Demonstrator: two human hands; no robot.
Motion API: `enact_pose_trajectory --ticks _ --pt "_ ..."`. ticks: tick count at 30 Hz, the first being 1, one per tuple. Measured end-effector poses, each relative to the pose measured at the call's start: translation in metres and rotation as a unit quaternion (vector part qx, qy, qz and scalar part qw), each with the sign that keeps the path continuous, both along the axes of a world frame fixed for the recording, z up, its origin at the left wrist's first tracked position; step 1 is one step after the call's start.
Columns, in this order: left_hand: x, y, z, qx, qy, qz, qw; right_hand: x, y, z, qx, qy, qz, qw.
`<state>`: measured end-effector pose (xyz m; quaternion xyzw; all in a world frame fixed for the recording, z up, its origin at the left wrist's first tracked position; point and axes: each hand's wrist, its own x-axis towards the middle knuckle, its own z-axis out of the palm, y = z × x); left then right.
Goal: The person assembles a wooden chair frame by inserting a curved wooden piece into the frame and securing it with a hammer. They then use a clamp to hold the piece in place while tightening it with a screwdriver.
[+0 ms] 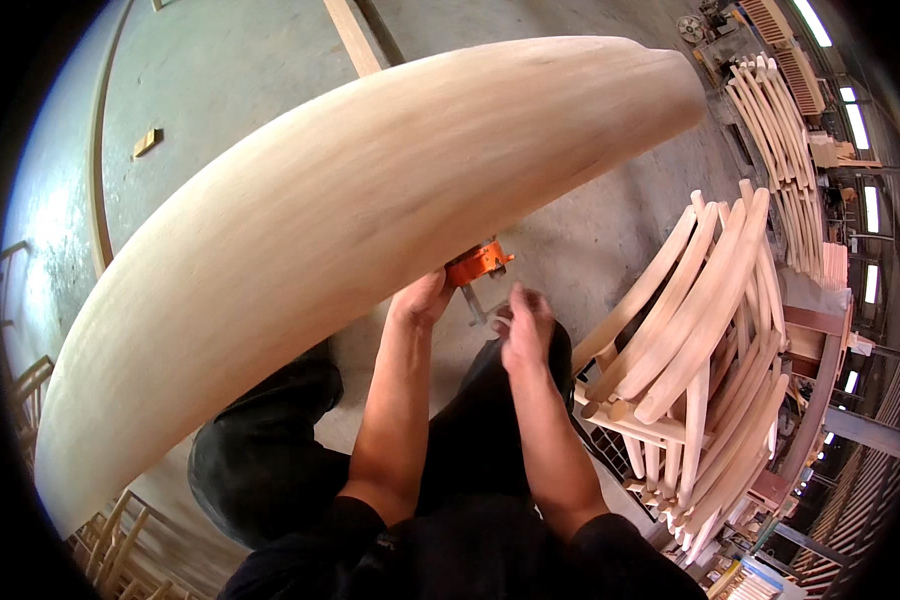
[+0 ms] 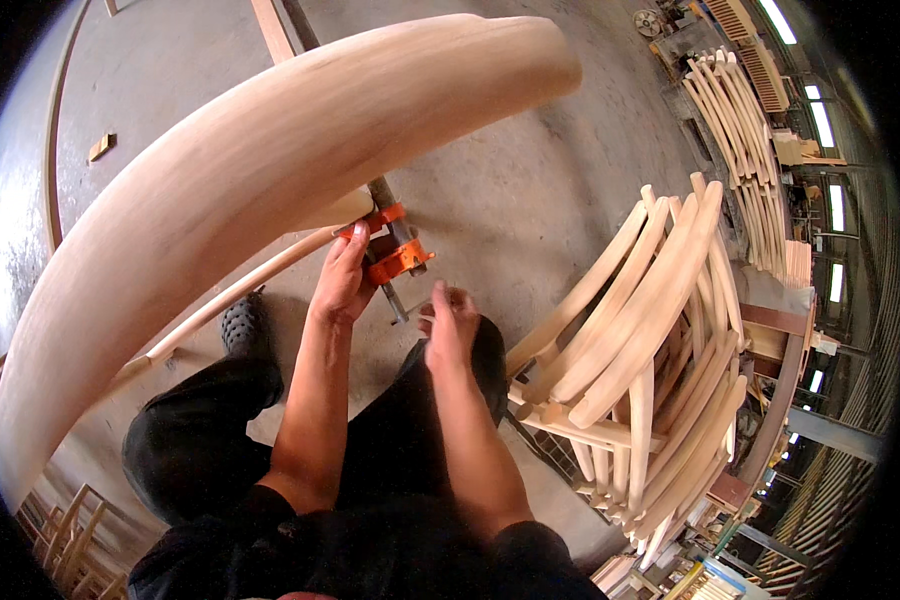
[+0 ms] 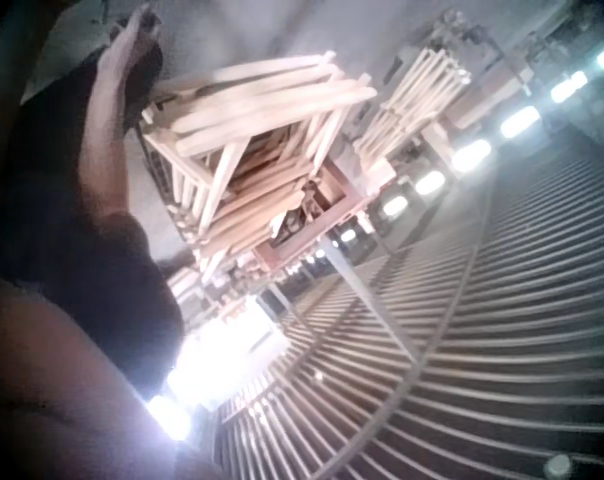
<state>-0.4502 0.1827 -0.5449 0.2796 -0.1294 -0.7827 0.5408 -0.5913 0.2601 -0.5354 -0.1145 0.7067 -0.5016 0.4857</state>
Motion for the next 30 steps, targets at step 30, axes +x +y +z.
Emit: enact_pose_trajectory --ticks 30 --pt "0.113 0.005 0.403 -0.225 -0.648 -0.023 0.727 0.02 -0.032 0.039 0.209 -0.164 -0.019 0.964"
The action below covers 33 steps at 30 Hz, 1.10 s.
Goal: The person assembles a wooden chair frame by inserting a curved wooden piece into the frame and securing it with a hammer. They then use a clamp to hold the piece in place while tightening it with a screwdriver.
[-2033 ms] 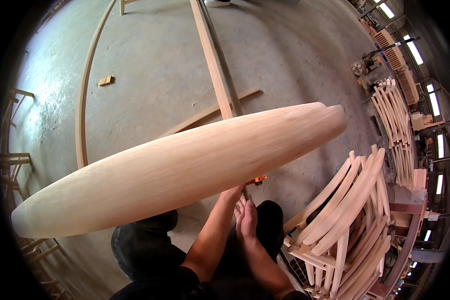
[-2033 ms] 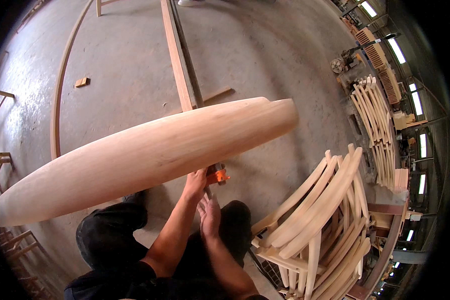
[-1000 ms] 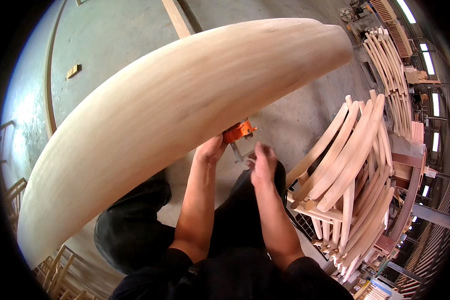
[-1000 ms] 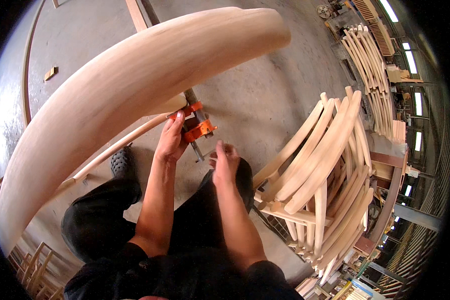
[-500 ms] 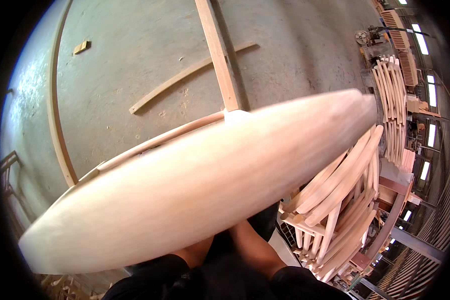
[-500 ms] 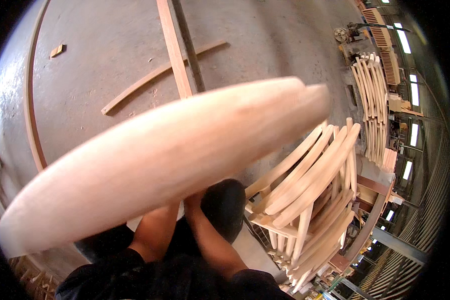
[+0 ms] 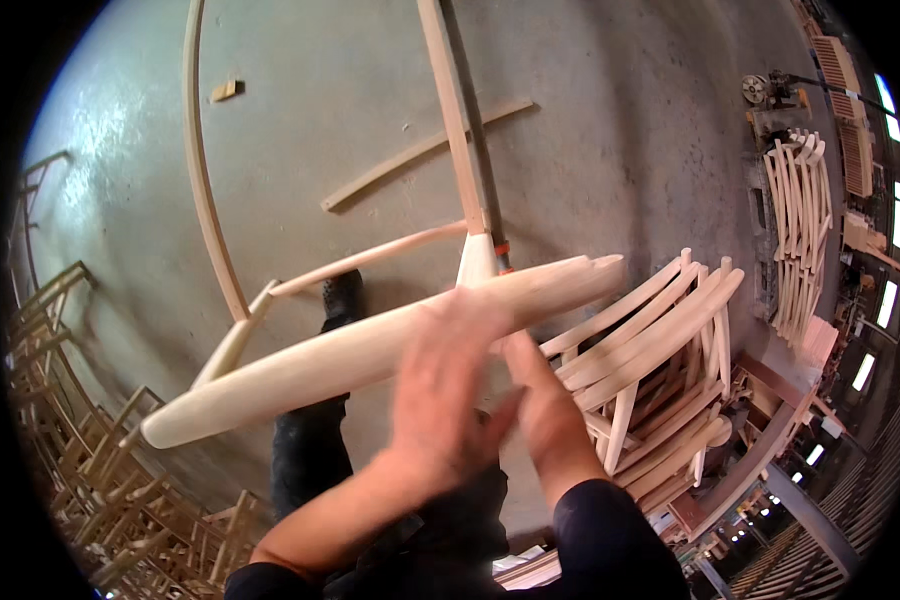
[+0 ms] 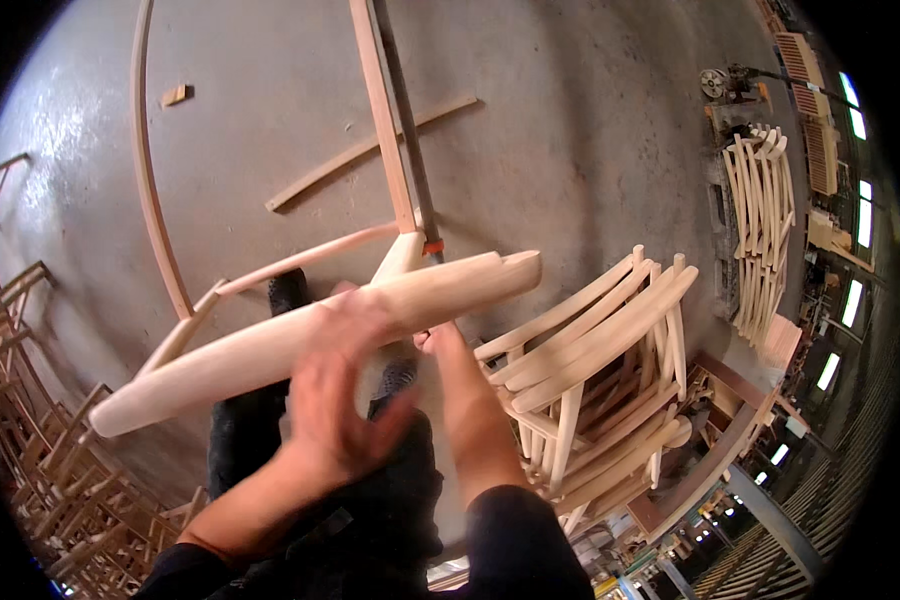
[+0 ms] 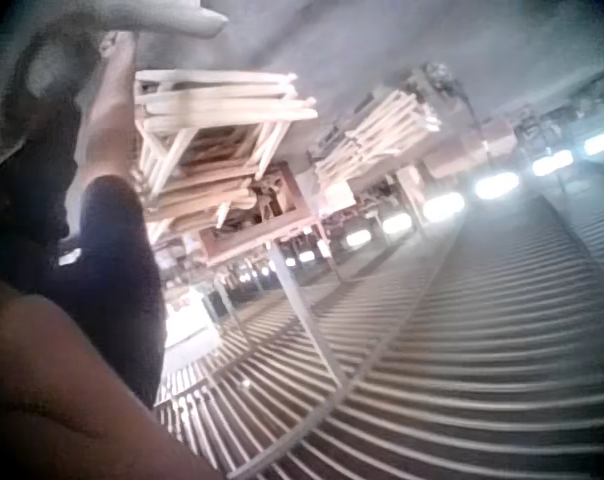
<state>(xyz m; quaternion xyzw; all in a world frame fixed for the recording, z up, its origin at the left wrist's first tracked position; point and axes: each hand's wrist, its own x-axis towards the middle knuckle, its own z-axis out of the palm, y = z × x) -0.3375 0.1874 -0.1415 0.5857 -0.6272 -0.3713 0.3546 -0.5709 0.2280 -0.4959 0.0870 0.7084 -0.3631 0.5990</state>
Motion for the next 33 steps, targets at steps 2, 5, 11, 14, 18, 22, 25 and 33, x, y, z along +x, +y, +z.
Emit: enact_pose_trajectory --ticks 2,5,11,14,18,22,25,33 --pt "0.032 -0.022 0.0 0.094 -0.164 -0.056 0.98 0.014 0.003 0.007 -0.006 0.077 0.034 0.996" --pt "0.037 -0.041 -0.011 0.182 -0.245 -0.159 0.939 0.029 0.05 0.029 -0.079 0.318 0.249 0.912" --pt "0.031 -0.052 -0.026 0.152 -0.29 -0.183 0.927 0.016 0.051 0.088 -0.13 0.421 0.523 0.729" --pt "0.026 -0.053 -0.029 0.138 -0.314 -0.183 0.921 0.016 0.055 0.073 -0.22 0.46 0.454 0.731" --pt "0.019 -0.053 -0.031 0.137 -0.373 -0.179 0.9 0.014 0.064 0.041 -0.231 0.455 0.45 0.732" --pt "0.019 -0.046 -0.04 0.096 -0.415 -0.194 0.884 0.0 0.052 0.006 -0.27 0.465 0.303 0.787" --pt "0.015 -0.044 -0.043 0.055 -0.403 -0.199 0.892 -0.016 0.026 -0.035 -0.108 0.049 0.047 0.992" --pt "0.07 -0.048 -0.047 0.203 -0.302 -0.244 0.899 -0.001 0.027 -0.064 0.043 -0.155 -0.111 0.981"
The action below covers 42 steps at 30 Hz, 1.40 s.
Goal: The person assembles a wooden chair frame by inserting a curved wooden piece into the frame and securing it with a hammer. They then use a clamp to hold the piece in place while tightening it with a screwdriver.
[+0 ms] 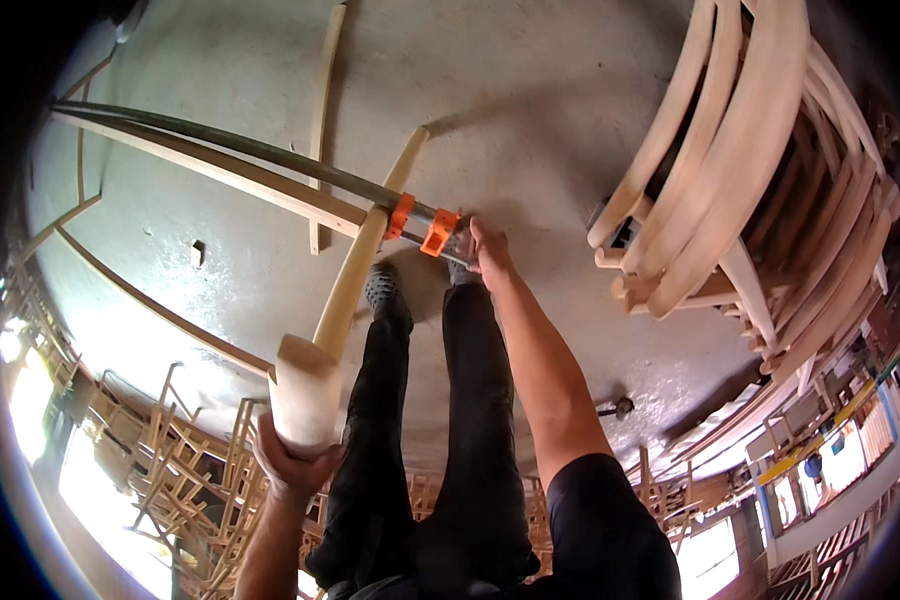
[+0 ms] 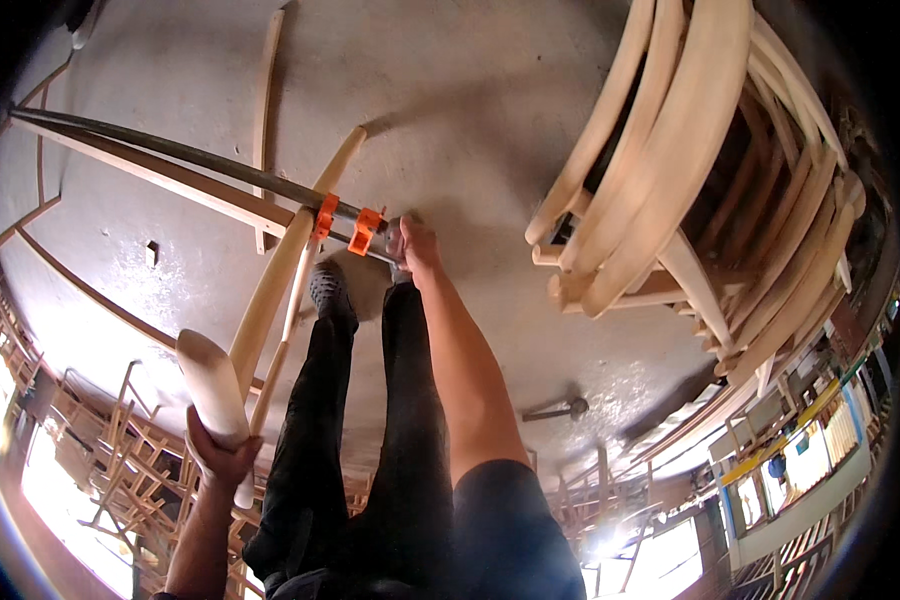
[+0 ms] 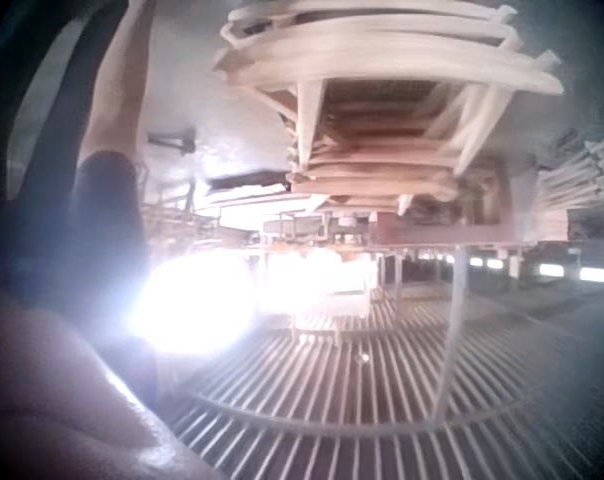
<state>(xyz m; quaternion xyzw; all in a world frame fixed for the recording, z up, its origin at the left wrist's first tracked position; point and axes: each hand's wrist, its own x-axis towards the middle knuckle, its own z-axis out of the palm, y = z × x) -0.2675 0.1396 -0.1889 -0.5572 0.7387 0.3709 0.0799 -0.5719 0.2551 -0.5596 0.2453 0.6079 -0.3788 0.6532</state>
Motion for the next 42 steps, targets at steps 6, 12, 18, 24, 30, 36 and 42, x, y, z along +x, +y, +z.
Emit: enact_pose_trajectory --ticks 6,12,18,24,30,36,42 --pt "-0.049 -0.124 -0.092 -0.1 0.016 0.044 0.994 0.002 -0.002 0.03 -0.038 0.013 -0.046 0.998" --pt "-0.165 -0.213 -0.198 -0.079 -0.068 -0.538 0.836 -0.013 -0.045 0.008 0.024 -0.06 -0.177 0.982" --pt "-0.179 -0.223 -0.254 0.02 -0.158 -0.621 0.768 -0.003 -0.057 0.048 -0.024 0.188 -0.247 0.95" --pt "-0.197 -0.233 -0.251 0.095 -0.165 -0.605 0.773 0.057 0.015 0.115 -0.21 0.498 0.044 0.84" --pt "-0.195 -0.231 -0.254 0.069 -0.108 -0.61 0.782 0.065 0.028 0.114 -0.17 0.334 -0.112 0.92" --pt "-0.195 -0.237 -0.256 0.107 -0.133 -0.6 0.782 0.04 0.012 0.14 0.008 0.06 -0.033 0.998" --pt "-0.2 -0.239 -0.258 0.111 -0.149 -0.595 0.782 0.055 0.024 0.047 -0.013 0.125 0.162 0.979"
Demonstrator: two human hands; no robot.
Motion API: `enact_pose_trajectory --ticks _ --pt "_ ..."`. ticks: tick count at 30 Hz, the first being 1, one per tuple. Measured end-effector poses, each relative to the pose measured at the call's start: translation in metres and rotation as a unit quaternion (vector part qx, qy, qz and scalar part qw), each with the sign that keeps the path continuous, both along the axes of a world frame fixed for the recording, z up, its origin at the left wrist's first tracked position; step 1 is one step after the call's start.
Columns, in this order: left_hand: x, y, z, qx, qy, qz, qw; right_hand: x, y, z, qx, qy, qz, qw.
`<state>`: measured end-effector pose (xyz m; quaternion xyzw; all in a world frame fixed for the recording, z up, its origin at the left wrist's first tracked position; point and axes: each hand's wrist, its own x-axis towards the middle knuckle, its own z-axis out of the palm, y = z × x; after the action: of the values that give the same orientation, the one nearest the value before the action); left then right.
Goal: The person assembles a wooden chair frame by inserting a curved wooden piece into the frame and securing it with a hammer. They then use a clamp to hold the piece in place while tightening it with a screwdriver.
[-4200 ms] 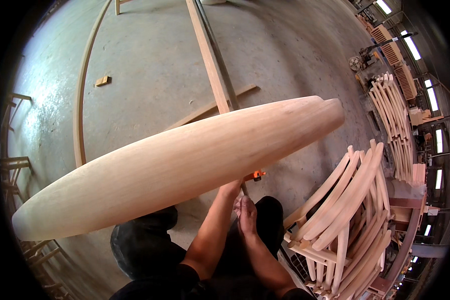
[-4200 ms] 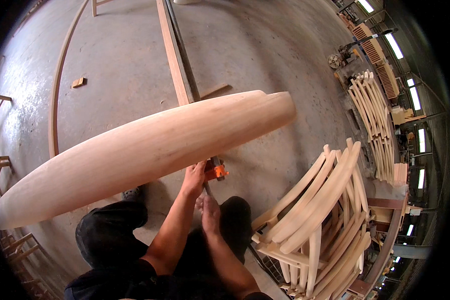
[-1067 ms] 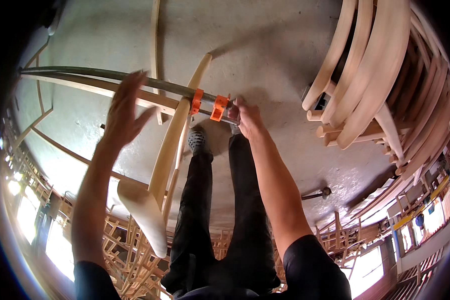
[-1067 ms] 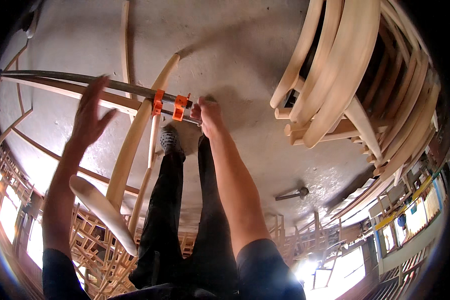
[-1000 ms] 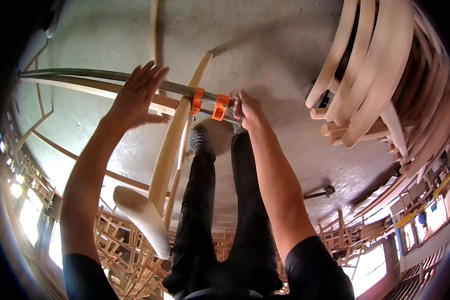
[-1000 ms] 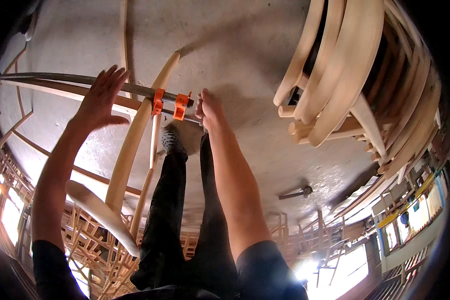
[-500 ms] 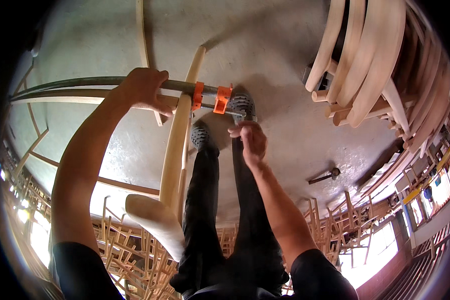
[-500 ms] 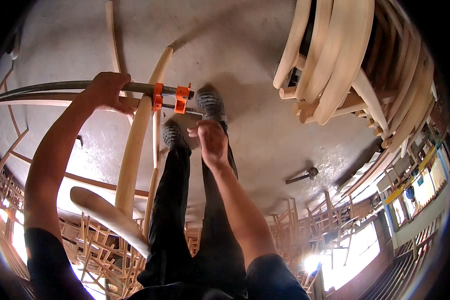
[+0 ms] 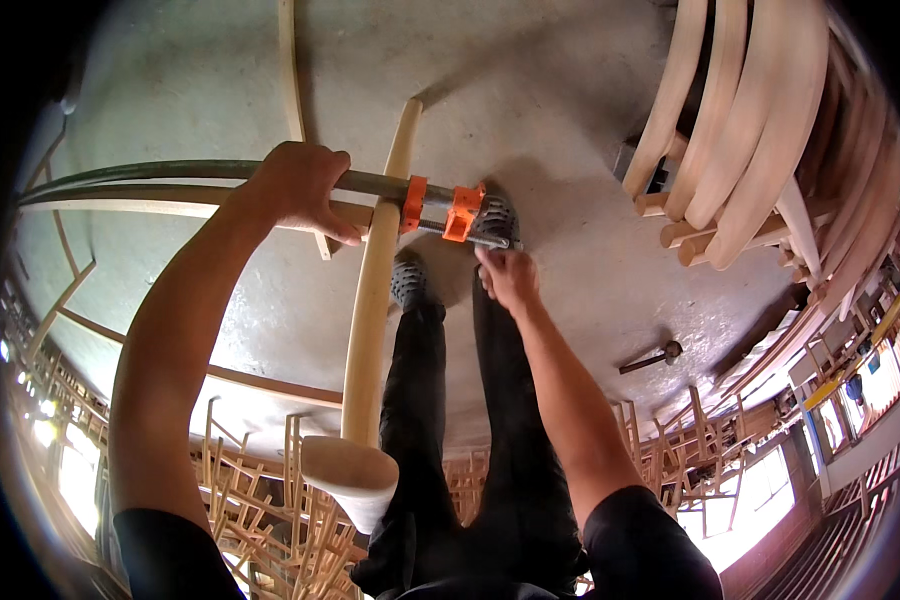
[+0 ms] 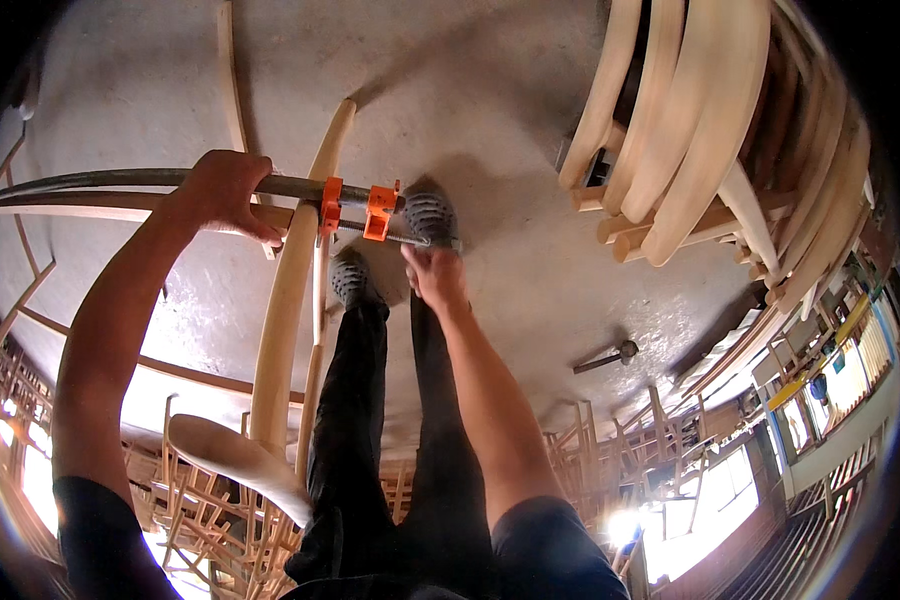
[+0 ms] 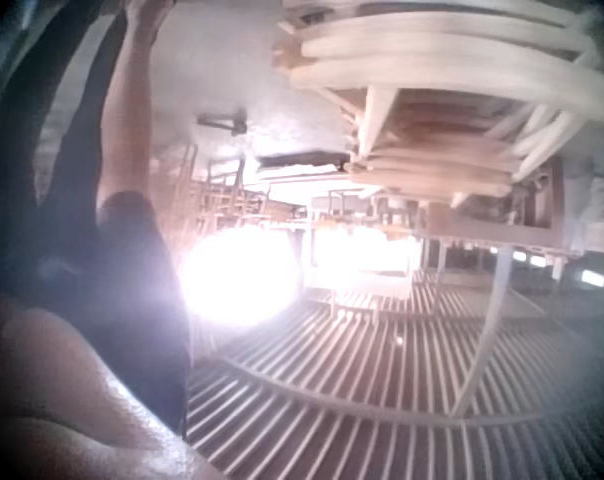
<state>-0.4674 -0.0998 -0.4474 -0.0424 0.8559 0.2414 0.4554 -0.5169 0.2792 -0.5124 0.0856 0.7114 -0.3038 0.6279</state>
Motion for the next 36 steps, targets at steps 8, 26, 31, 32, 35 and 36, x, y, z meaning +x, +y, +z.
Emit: enact_pose_trajectory --ticks 8,26,31,32,35,36 --pt "0.006 -0.005 0.0 -0.018 -0.005 0.001 1.0 -0.041 -0.03 0.029 -0.165 -0.249 -0.465 0.833" --pt "0.012 -0.007 0.02 0.012 0.016 0.013 1.0 -0.01 -0.077 0.046 -0.228 0.523 0.207 0.795" --pt "0.013 -0.009 0.019 0.017 0.049 0.016 0.999 -0.013 -0.075 0.039 -0.202 0.456 0.158 0.852" --pt "0.012 -0.011 0.019 0.013 0.045 0.017 0.999 -0.011 -0.076 0.038 -0.174 0.434 0.144 0.872" --pt "0.012 -0.009 0.018 0.015 0.037 0.023 0.999 -0.008 -0.079 0.046 -0.117 0.387 0.122 0.906" --pt "0.014 -0.008 0.017 0.019 0.04 0.022 0.999 -0.008 -0.079 0.047 -0.121 0.39 0.123 0.904"
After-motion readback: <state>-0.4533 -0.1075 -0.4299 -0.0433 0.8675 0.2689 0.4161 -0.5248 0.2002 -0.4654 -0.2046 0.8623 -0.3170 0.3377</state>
